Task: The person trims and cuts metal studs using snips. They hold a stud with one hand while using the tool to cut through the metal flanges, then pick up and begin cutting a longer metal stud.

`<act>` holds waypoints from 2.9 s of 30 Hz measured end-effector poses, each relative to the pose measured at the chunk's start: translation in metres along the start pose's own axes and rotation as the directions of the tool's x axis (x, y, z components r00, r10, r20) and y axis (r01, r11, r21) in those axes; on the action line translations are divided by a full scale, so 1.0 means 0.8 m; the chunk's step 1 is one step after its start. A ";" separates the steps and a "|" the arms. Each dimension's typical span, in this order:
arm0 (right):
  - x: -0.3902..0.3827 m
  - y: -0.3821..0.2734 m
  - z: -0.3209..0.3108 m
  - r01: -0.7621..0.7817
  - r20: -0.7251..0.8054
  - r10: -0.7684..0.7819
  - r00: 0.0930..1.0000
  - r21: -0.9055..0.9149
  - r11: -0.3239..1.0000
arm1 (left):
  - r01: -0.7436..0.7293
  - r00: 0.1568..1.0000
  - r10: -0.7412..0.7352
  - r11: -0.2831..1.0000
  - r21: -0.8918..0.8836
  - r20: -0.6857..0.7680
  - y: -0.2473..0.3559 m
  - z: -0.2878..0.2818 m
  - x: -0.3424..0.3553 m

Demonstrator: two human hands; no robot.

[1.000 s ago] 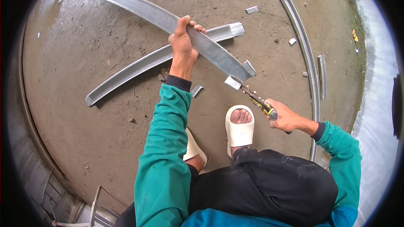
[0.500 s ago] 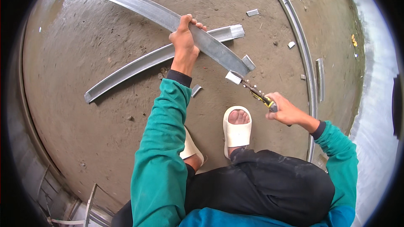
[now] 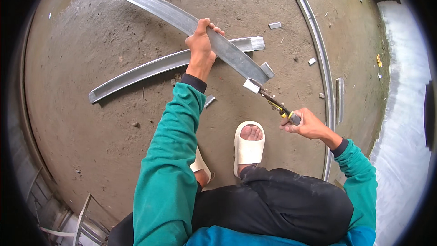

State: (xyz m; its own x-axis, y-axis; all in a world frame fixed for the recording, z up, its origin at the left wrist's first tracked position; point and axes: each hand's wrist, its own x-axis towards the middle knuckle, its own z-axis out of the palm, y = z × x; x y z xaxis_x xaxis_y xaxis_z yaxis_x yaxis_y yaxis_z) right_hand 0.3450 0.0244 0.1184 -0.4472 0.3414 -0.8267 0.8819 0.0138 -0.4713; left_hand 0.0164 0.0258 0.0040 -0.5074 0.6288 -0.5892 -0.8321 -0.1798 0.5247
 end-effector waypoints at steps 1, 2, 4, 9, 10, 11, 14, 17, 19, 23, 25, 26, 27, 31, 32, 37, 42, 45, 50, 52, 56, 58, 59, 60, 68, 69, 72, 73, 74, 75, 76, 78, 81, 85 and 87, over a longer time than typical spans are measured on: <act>-0.003 -0.003 -0.002 0.044 0.060 -0.048 0.997 0.057 0.997 | 0.006 1.000 -0.006 1.000 -0.012 0.005 -0.002 -0.001 -0.002; -0.005 -0.003 -0.004 0.084 0.118 -0.098 0.988 0.118 0.989 | 0.011 1.000 -0.011 1.000 -0.024 0.011 -0.003 -0.002 -0.003; -0.004 0.006 -0.010 0.064 0.157 -0.086 0.984 0.140 0.988 | 0.021 1.000 -0.020 0.999 -0.040 0.018 -0.005 0.000 -0.003; -0.004 0.003 -0.011 0.083 0.125 -0.099 0.987 0.122 0.989 | 0.050 0.999 -0.049 0.995 -0.082 0.019 -0.005 -0.005 0.001; -0.001 0.011 -0.007 0.056 0.104 -0.076 0.992 0.181 0.982 | 0.044 0.999 -0.043 0.995 -0.085 0.008 -0.005 -0.004 0.002; 0.001 0.017 -0.004 0.031 0.085 -0.052 0.995 0.240 0.970 | 0.038 0.999 -0.038 0.995 -0.088 -0.002 -0.004 -0.004 0.003; 0.006 0.024 0.002 0.140 -0.158 -0.127 0.979 0.074 0.987 | 0.030 0.998 -0.024 0.995 -0.099 0.053 -0.002 -0.007 0.008; 0.011 0.031 -0.006 0.256 -0.186 -0.245 0.951 0.035 0.966 | 0.055 0.997 -0.048 0.992 -0.113 0.060 -0.004 -0.009 0.009; 0.018 0.023 -0.024 0.100 0.092 -0.108 0.990 0.082 0.992 | 0.079 0.996 -0.073 0.991 -0.108 0.056 -0.008 -0.007 0.005; 0.019 0.035 -0.023 -0.032 0.373 -0.017 0.928 0.126 0.992 | 0.132 0.989 -0.121 0.981 -0.139 0.083 -0.014 -0.012 0.003; 0.018 0.036 -0.019 -0.023 0.365 -0.041 0.930 0.171 0.985 | 0.127 0.990 -0.119 0.984 -0.123 0.072 -0.015 -0.015 0.001; 0.017 0.037 -0.014 -0.046 0.379 -0.045 0.924 0.228 0.973 | 0.121 0.991 -0.115 0.987 -0.104 0.065 -0.015 -0.016 0.000; 0.016 0.036 -0.011 -0.066 0.390 -0.053 0.919 0.284 0.956 | 0.119 0.992 -0.113 0.987 -0.105 0.064 -0.014 -0.015 0.000; 0.011 0.037 -0.005 -0.131 0.418 -0.009 0.908 0.305 0.943 | 0.120 0.992 -0.116 0.990 -0.073 0.052 -0.011 -0.010 -0.004; 0.011 0.036 -0.004 -0.134 0.422 -0.007 0.907 0.305 0.943 | 0.099 0.994 -0.096 0.993 -0.063 0.057 -0.011 -0.010 -0.006; 0.010 0.025 0.000 -0.211 0.472 0.026 0.881 0.344 0.915 | 0.098 0.994 -0.096 0.995 -0.031 0.050 -0.012 -0.013 -0.002; 0.006 0.034 0.007 -0.116 0.351 0.052 0.935 0.164 0.980 | 0.107 0.994 -0.106 0.994 0.000 0.035 -0.014 -0.008 -0.004; 0.007 0.030 0.006 -0.103 0.366 0.060 0.929 0.100 0.990 | 0.097 0.993 -0.098 0.995 0.023 0.062 -0.017 -0.005 -0.005; 0.011 0.027 0.011 -0.206 0.417 0.067 0.906 0.299 0.932 | 0.055 0.997 -0.057 0.998 0.035 0.053 -0.014 -0.008 -0.004; 0.009 0.016 0.005 -0.272 0.446 0.097 0.890 0.348 0.897 | 0.067 0.997 -0.068 0.997 0.034 0.034 -0.014 -0.008 -0.003; 0.013 0.022 0.002 -0.259 0.451 0.086 0.889 0.340 0.904 | 0.076 0.997 -0.076 0.997 0.020 0.020 -0.017 -0.010 0.002; 0.014 0.018 0.003 -0.208 0.361 0.118 0.925 0.223 0.952 | 0.085 0.996 -0.085 0.996 0.030 0.019 -0.019 -0.010 0.006; 0.013 0.017 0.005 -0.208 0.360 0.119 0.925 0.221 0.953 | 0.094 0.995 -0.094 0.995 0.043 0.016 -0.019 -0.010 0.008; 0.013 0.017 0.008 -0.218 0.314 0.147 0.938 0.203 0.954 | 0.092 0.996 -0.093 0.995 0.041 0.018 -0.020 -0.008 0.010; 0.025 0.011 0.006 -0.113 0.203 0.054 0.978 0.293 0.949 | 0.056 0.995 -0.054 0.998 0.029 -0.080 -0.011 -0.011 0.027; 0.023 0.019 0.011 0.031 -0.077 -0.024 0.997 0.087 0.996 | 0.051 0.996 -0.048 0.998 0.039 -0.071 -0.009 -0.009 0.028; 0.020 0.020 0.006 0.051 -0.367 -0.155 0.917 -0.277 0.959 | -0.002 0.997 0.000 1.000 -0.018 -0.071 -0.007 -0.007 0.029; 0.020 0.012 0.004 -0.006 -0.256 -0.050 0.965 -0.212 0.977 | 0.014 0.998 -0.013 1.000 0.010 -0.062 -0.006 -0.007 0.030; 0.020 0.004 0.004 -0.070 -0.133 0.049 0.990 -0.155 0.986 | 0.030 0.998 -0.028 0.999 0.038 -0.052 -0.006 -0.007 0.030; 0.018 -0.001 0.002 -0.070 -0.141 0.050 0.989 -0.147 0.987 | 0.032 0.999 -0.030 0.999 0.044 -0.043 -0.007 -0.007 0.030; 0.016 -0.005 0.000 -0.095 -0.076 0.088 0.993 -0.093 0.991 | 0.037 0.998 -0.035 0.998 0.045 -0.051 -0.006 -0.008 0.029; 0.014 -0.005 -0.004 -0.121 -0.016 0.120 0.993 -0.036 0.992 | 0.043 0.998 -0.040 0.998 0.050 -0.050 -0.009 -0.007 0.029; 0.007 0.011 -0.015 -0.017 0.086 0.003 0.996 0.154 0.988 | 0.073 0.997 -0.072 0.997 0.037 -0.021 -0.016 -0.002 0.028; 0.002 0.028 -0.034 0.020 0.249 -0.088 0.965 0.261 0.965 | 0.088 0.996 -0.088 0.996 0.005 -0.015 -0.030 0.004 0.023; 0.000 0.030 -0.042 -0.008 0.301 -0.082 0.950 0.287 0.958 | 0.088 0.996 -0.088 0.996 -0.022 -0.008 -0.036 0.005 0.020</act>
State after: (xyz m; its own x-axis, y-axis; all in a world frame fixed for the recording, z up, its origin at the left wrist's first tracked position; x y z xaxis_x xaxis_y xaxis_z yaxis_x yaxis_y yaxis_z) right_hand 0.3711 0.0568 0.1173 -0.5425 0.0405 -0.8391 0.8053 -0.2592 -0.5332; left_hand 0.0333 0.0445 -0.0184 -0.4343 0.6360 -0.6379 -0.8780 -0.1407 0.4575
